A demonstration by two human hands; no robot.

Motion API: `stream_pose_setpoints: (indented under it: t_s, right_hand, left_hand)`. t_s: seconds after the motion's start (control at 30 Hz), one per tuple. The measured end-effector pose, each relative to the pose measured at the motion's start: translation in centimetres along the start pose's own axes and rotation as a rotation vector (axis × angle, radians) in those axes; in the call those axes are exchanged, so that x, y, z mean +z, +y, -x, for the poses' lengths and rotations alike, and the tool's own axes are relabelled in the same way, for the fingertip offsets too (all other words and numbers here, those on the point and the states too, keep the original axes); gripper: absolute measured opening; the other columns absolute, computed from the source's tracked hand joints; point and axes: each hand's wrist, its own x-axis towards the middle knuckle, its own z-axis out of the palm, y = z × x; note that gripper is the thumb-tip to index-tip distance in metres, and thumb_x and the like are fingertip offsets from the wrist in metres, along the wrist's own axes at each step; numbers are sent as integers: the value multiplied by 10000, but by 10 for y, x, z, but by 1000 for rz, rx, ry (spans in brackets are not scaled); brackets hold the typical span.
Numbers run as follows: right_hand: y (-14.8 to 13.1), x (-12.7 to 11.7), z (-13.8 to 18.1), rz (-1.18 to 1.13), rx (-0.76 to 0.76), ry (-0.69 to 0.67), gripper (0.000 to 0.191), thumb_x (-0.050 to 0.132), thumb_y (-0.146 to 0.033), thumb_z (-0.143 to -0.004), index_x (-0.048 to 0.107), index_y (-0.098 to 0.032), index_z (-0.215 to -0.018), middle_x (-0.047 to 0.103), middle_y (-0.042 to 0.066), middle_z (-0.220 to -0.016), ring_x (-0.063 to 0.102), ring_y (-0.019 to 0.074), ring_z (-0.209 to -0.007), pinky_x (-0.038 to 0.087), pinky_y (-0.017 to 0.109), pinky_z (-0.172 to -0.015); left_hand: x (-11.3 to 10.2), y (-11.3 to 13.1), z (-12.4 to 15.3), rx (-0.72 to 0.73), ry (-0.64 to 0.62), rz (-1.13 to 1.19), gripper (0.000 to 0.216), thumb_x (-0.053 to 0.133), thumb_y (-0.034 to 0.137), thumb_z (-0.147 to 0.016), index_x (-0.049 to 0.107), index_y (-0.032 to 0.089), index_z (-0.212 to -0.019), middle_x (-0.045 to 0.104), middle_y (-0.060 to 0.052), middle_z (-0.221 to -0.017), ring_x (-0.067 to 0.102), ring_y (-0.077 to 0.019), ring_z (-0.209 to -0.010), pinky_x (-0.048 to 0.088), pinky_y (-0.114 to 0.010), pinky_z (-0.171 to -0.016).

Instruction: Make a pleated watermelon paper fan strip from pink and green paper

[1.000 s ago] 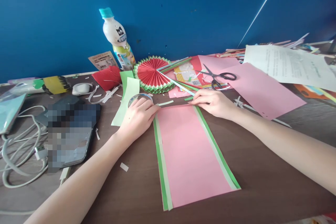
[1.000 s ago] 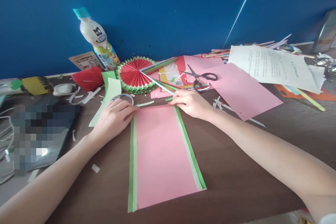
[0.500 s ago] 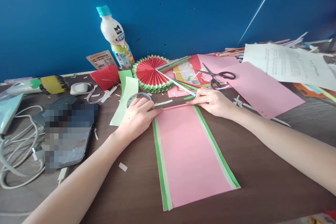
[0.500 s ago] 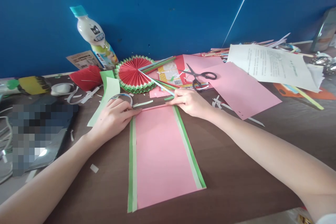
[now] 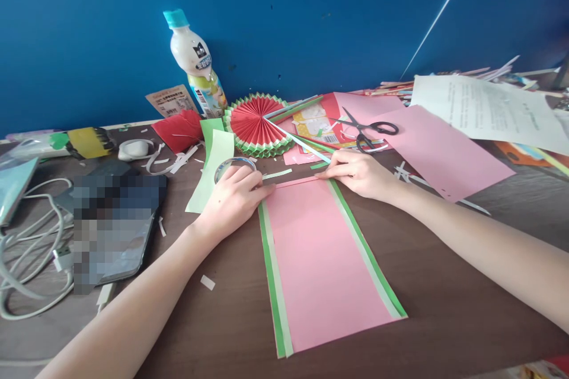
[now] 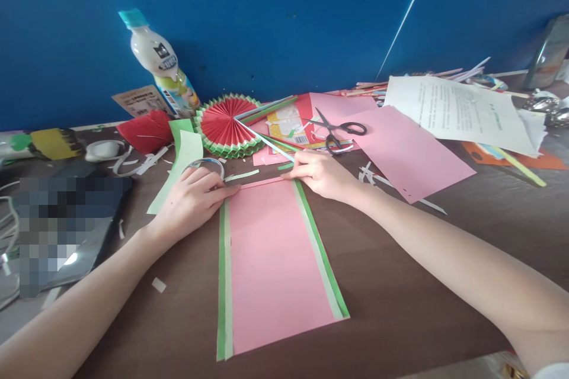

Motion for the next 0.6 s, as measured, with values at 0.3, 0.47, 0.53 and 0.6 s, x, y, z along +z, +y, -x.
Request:
stream_pose_setpoints:
  t_s: [0.3,0.47,0.53,0.6]
  right_hand:
    - [-1,-1,0,5,2,-34,299,433,-125,-881,712,-216,-935,583,46,-761,529,146,-701,445,282,-617]
    - [-1,-2,-1,21,-2,-51,307,418,-119,-882,711,-197,-931,605,63,-813,549,156,-744,455,295,-652]
    - [-1,-3,-1,15,3,-55,315,412,-121,-883,709,-214,-930,615,59,-836,562,152,-761,467,294,-667]
    - [-1,-3,-1,8,7,-57,321,410,-115,-879,709,-225,-922,623,55,-853,574,149,-772,478,293,-680]
  left_hand:
    - [-1,1,0,27,-13,-11,240,441,161,-888,667,209,-823,560,-28,-687,460,-162,-682,357,-306,-621]
    - [-3,1,-1,56,-19,-41,234,442,135,-882,662,197,-832,557,-28,-684,449,-160,-671,361,-298,-620]
    - [-3,1,-1,45,-31,-16,236,437,139,-885,659,195,-828,556,-31,-686,453,-162,-675,362,-303,-622]
    - [-3,1,0,29,-43,14,245,427,138,-888,658,194,-829,555,-35,-691,460,-163,-681,364,-309,-626]
